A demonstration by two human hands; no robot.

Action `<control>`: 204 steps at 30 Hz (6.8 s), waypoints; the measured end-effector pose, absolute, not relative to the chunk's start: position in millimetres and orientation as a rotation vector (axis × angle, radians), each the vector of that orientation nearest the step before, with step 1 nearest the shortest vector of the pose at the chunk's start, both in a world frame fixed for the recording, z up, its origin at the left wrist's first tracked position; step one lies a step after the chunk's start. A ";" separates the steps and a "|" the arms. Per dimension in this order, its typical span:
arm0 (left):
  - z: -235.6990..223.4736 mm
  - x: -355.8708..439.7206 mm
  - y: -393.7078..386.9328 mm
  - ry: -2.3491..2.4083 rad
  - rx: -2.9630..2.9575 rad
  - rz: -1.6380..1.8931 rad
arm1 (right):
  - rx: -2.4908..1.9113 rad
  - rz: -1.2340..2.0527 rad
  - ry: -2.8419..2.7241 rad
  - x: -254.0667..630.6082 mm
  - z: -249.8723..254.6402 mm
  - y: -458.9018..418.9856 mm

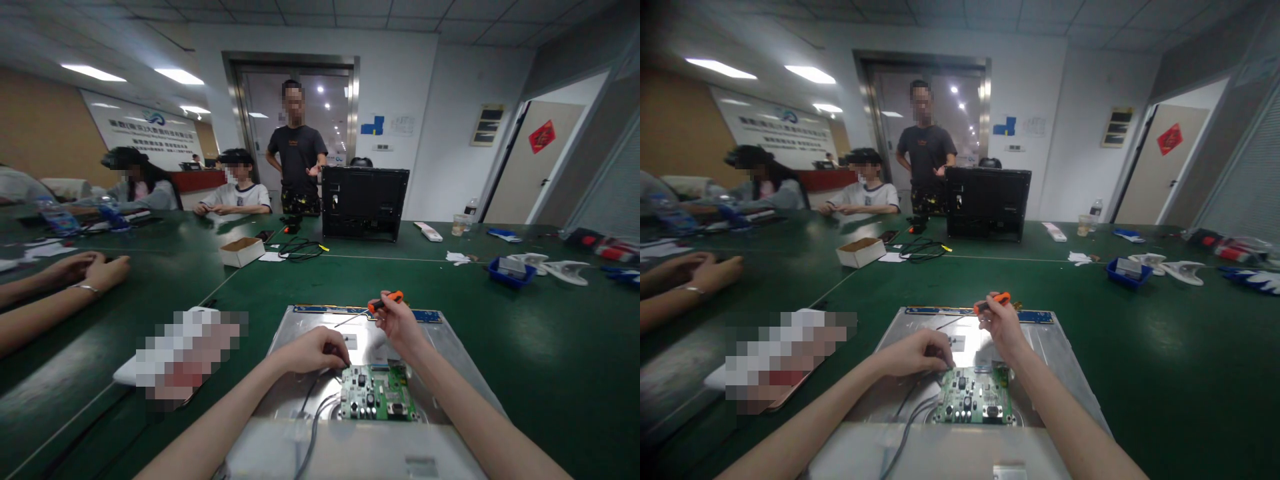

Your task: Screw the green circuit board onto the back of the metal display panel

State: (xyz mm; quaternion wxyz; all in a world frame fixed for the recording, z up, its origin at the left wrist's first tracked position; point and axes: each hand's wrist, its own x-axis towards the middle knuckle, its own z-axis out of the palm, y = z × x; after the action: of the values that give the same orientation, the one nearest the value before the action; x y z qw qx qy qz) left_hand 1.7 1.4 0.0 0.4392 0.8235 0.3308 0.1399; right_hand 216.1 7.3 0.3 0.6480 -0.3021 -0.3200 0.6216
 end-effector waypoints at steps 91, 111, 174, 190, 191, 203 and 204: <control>0.6 3.3 2.6 0.818 1.898 0.376 | -0.671 -0.010 -1.875 193.8 0.3 -35.1; -0.4 2.8 2.5 0.822 1.918 0.372 | -0.653 -0.012 -1.863 193.4 -0.7 -35.1; -2.6 2.4 3.6 0.806 1.909 0.379 | -0.654 0.011 -1.885 194.1 1.1 -36.5; 0.2 3.0 2.0 0.809 1.937 0.380 | -0.658 0.040 -1.909 194.3 3.1 -37.7; 0.2 3.0 2.1 0.809 1.938 0.382 | -0.663 0.026 -1.904 194.3 3.1 -37.6; -1.6 4.0 3.6 0.807 1.891 0.397 | -0.653 -0.011 -1.914 195.2 0.7 -35.6; -1.2 4.1 3.5 0.806 1.890 0.393 | -0.653 -0.003 -1.912 195.1 1.0 -36.1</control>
State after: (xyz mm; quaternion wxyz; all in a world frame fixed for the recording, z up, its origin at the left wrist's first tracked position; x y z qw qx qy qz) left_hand 4.1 3.5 -1.2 0.5009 0.7820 0.3335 0.1626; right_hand 195.1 -36.1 1.0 0.5315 -0.2739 -0.8016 -0.0013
